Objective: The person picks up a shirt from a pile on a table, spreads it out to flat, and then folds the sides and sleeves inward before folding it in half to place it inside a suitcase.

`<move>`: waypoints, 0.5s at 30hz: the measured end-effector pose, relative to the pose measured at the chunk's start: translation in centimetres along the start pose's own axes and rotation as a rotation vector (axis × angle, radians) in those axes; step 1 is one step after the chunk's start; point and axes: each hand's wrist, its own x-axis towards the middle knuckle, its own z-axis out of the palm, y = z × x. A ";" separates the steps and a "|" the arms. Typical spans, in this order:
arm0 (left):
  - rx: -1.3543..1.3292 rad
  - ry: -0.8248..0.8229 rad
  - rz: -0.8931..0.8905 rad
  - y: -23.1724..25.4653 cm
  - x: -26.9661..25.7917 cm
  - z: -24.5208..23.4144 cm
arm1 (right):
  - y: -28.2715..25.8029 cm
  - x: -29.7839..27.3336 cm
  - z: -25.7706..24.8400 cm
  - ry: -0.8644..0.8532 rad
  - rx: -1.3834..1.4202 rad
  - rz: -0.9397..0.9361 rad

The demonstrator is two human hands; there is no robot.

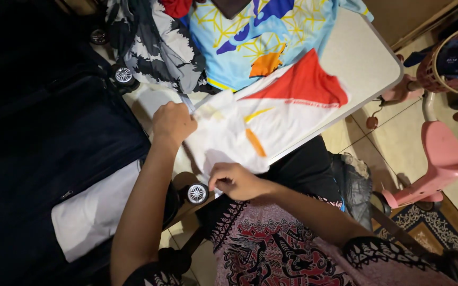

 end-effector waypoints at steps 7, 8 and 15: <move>0.036 -0.207 -0.154 0.1 -0.8 -2.0 | 0.7 -1.1 -6.2 0.224 0.197 0.102; 0.027 -0.256 -0.173 0.8 -0.8 -2.3 | 1.2 -2.0 -7.5 0.289 0.250 0.102; 0.067 -0.447 -0.252 1.6 0.1 -3.2 | 5.3 -5.9 -16.1 0.850 -0.159 0.136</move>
